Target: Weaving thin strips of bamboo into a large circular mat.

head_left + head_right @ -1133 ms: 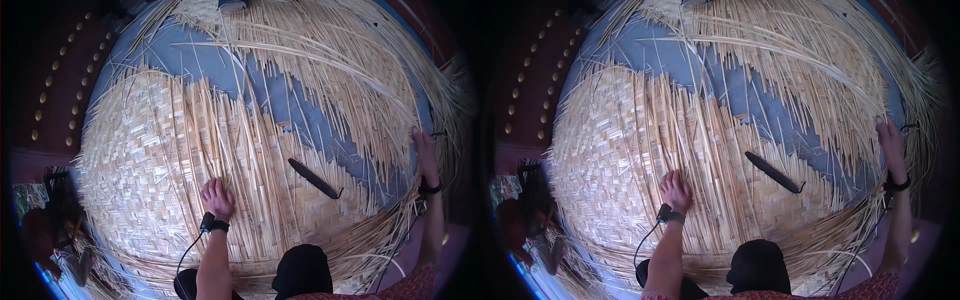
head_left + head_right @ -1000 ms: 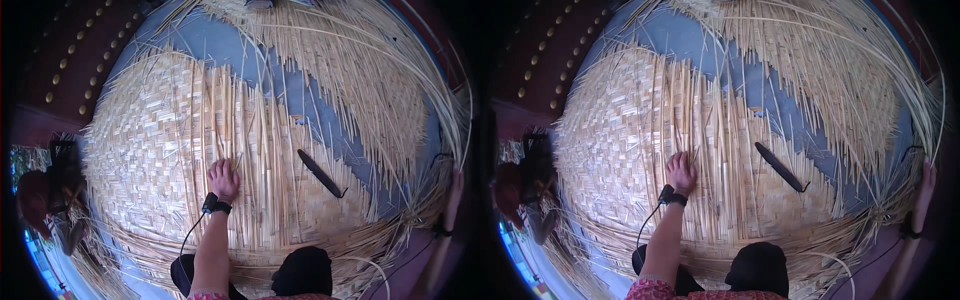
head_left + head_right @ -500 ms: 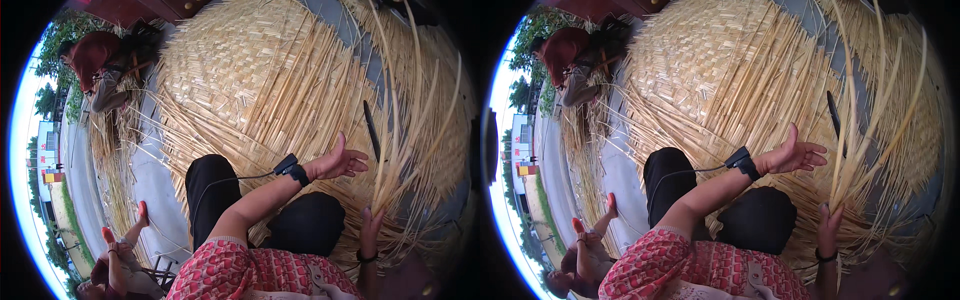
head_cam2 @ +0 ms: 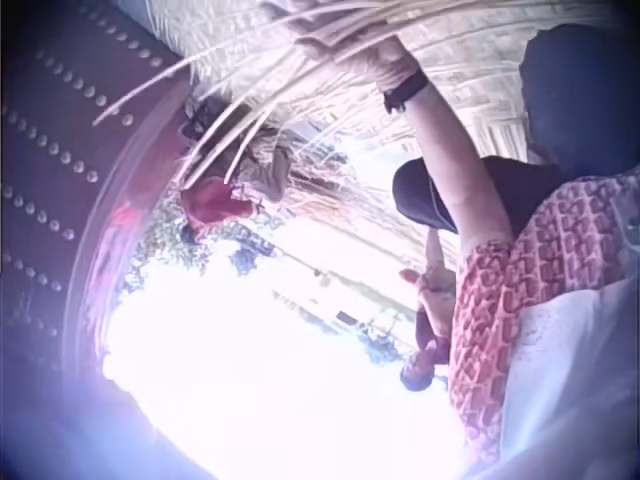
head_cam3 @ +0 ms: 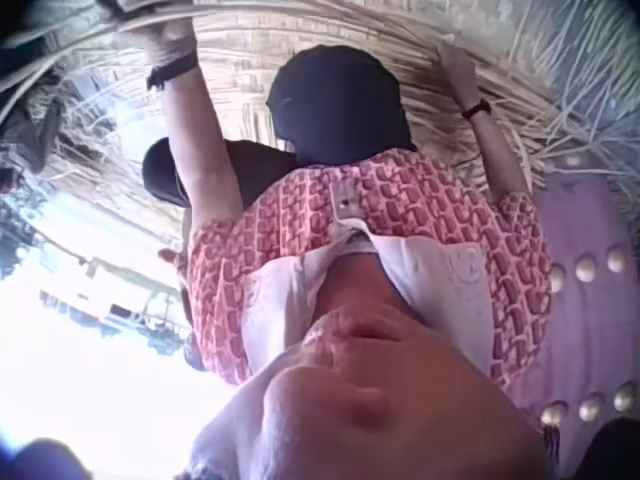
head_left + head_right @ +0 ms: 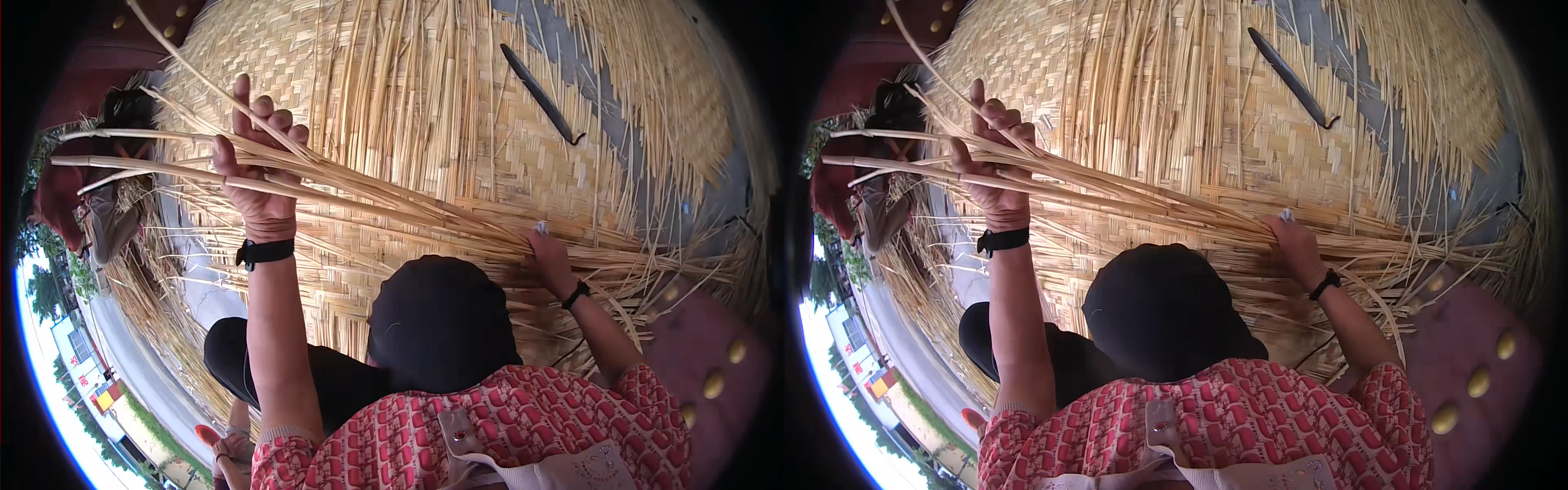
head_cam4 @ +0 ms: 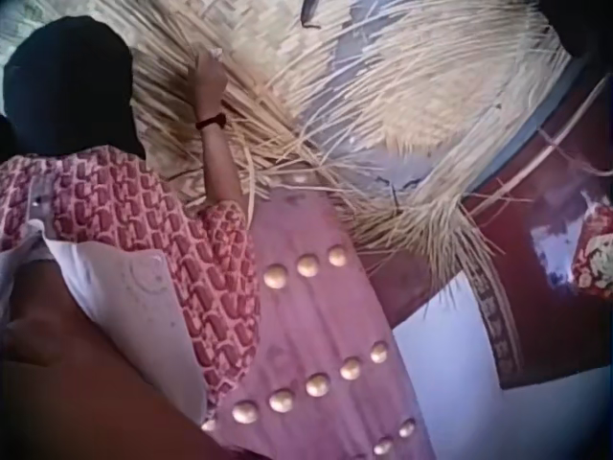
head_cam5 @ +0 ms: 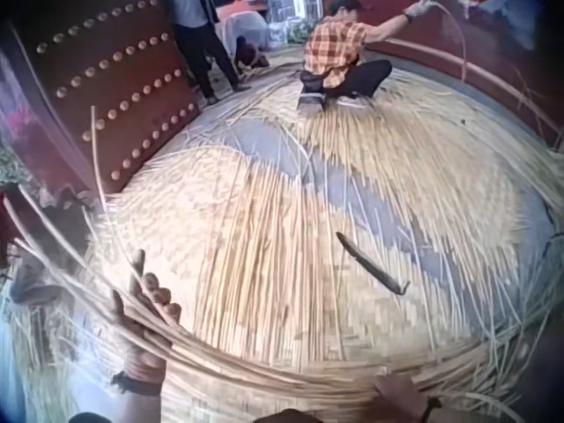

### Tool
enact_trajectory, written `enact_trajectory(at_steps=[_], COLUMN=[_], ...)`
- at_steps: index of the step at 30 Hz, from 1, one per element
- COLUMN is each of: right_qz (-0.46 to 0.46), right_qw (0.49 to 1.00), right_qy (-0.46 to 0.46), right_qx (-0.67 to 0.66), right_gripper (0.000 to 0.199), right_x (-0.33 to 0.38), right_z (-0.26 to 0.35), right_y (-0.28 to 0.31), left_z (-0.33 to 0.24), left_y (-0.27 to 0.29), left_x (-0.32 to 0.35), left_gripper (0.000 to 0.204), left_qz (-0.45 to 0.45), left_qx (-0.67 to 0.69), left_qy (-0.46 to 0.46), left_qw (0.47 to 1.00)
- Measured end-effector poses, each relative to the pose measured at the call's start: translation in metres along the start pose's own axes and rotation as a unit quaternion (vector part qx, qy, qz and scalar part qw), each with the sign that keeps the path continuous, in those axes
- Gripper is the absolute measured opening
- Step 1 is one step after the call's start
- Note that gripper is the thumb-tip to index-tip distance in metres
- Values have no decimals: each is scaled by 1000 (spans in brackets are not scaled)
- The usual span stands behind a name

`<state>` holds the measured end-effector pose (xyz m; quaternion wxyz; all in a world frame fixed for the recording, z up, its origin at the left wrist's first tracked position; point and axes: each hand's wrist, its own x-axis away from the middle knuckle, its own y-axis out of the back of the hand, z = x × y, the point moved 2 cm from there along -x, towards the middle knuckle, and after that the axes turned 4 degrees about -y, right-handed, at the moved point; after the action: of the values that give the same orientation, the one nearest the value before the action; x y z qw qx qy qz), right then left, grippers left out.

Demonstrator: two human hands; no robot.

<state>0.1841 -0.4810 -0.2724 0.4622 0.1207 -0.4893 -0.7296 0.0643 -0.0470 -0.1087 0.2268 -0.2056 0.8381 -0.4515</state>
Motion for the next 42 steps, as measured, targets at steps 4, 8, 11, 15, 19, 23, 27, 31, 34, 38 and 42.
enact_trajectory(at_steps=[4,8,11,15,19,23,27,31,34,38,42], right_qz=[-53,-61,-50,-44,-46,-27,-14,-13,-32,-44,-44], right_qw=[997,994,997,997,994,998,999,997,997,995,997], right_qy=[-19,-39,-36,-61,-94,-61,-48,-82,-68,-89,-64], right_qx=[60,77,46,5,12,4,-22,7,16,12,10], right_gripper=[52,60,62,58,56,62,66,67,68,66,68], right_x=[4,6,5,7,16,23,9,19,8,12,3], right_z=[-41,-57,-59,-69,-84,-93,-82,-87,-79,-80,-79], right_y=[-23,-25,-38,-51,-39,-39,-48,-40,-45,-50,-55], left_z=[-45,-49,-92,-130,-169,-314,-406,-208,-93,59,170], left_y=[37,79,135,149,100,39,3,4,6,84,148], left_x=[-2,25,82,133,134,118,35,-71,-97,-75,0], left_gripper=[29,15,14,27,59,56,36,33,35,26,22], left_qz=[-145,-232,-411,-685,-724,-400,-251,-28,311,429,271], left_qx=[42,-10,-170,-286,-500,-798,-895,-852,-817,-685,-593], left_qy=[-109,-87,-36,9,124,289,263,440,439,457,422], left_qw=[983,969,895,670,459,347,258,284,208,372,630])
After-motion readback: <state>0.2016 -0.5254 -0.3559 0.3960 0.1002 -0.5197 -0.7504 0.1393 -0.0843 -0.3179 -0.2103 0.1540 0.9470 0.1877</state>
